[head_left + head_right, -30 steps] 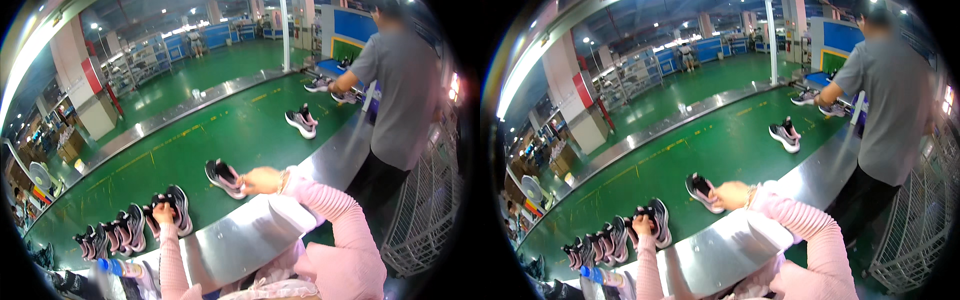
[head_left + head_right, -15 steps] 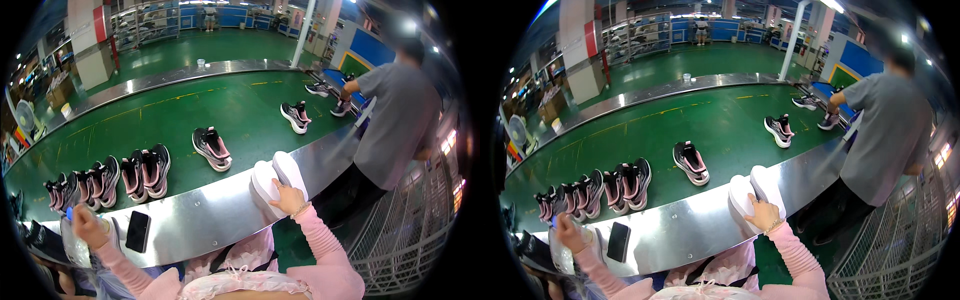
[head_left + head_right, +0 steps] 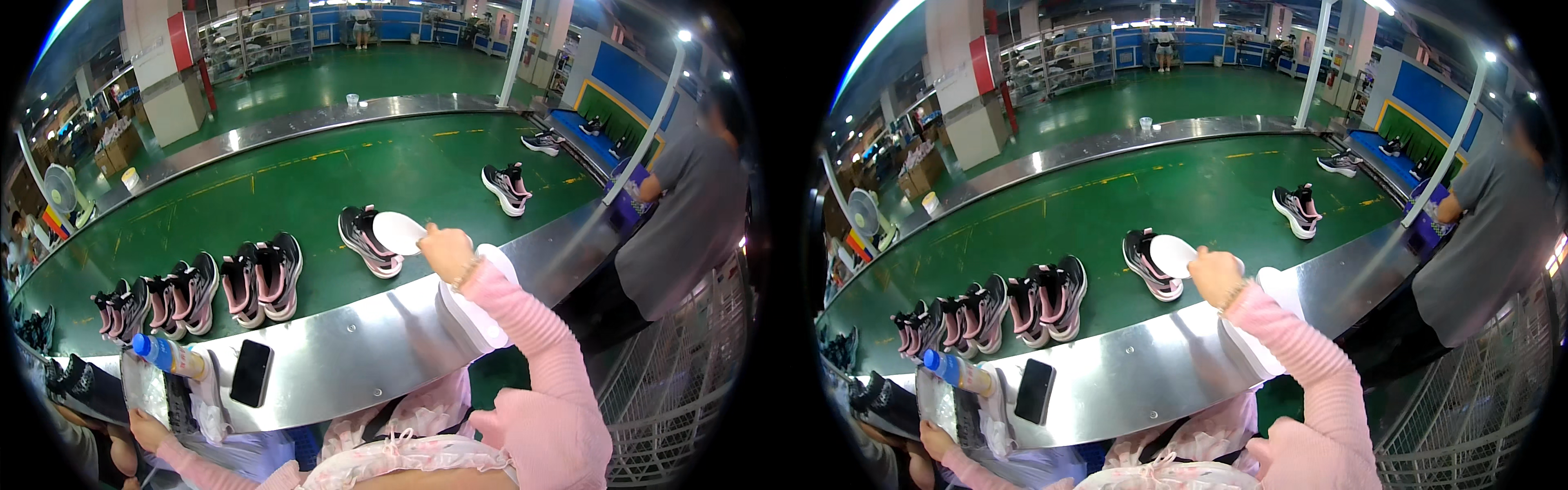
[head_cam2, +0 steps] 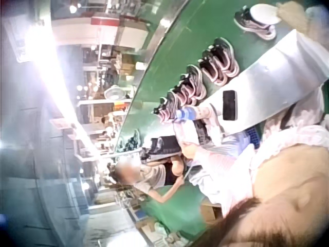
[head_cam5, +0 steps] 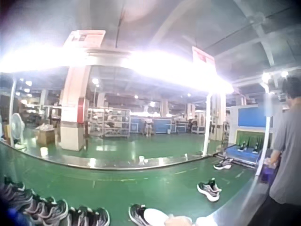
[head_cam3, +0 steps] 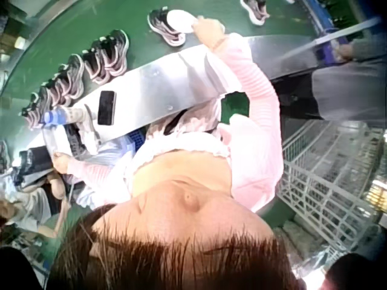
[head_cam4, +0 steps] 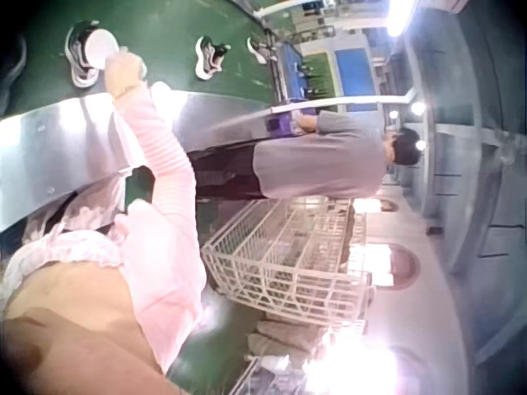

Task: The person inserts white insoles into black and pink sneakers on a factory assembly line. They pick up each shoe, place an insole inside, and set the shoe back down on the conveyor belt in a repetitive sequence.

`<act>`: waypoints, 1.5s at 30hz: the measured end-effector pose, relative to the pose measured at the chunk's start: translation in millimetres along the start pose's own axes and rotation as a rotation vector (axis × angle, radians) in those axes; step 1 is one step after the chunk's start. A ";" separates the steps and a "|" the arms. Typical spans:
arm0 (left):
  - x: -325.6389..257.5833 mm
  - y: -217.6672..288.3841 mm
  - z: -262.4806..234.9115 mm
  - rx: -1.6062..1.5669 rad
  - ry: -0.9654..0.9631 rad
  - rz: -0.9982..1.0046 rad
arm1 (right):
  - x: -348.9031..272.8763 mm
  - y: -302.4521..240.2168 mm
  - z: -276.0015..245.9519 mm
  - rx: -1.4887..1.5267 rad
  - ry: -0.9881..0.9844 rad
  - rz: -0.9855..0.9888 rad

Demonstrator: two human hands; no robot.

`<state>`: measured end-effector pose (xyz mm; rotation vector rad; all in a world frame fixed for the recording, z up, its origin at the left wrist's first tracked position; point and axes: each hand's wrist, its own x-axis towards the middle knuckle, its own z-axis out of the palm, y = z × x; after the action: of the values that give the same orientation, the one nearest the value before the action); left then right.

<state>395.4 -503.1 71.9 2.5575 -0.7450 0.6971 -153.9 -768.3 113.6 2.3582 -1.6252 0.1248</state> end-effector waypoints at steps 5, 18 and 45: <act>-60.8 121.6 -35.8 -0.736 0.194 0.144 | 54.2 -31.4 5.6 -0.232 -0.125 -0.143; -165.0 439.6 72.1 -1.266 -0.542 0.599 | 71.1 -63.4 44.9 0.118 -0.203 -0.149; -138.9 436.9 137.8 -1.241 -1.146 0.455 | 127.3 -110.0 122.2 0.555 -0.513 0.279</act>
<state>88.3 -858.7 -19.8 1.3714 -1.4538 -1.0072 -15.7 -880.0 5.7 2.6942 -2.4272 0.0250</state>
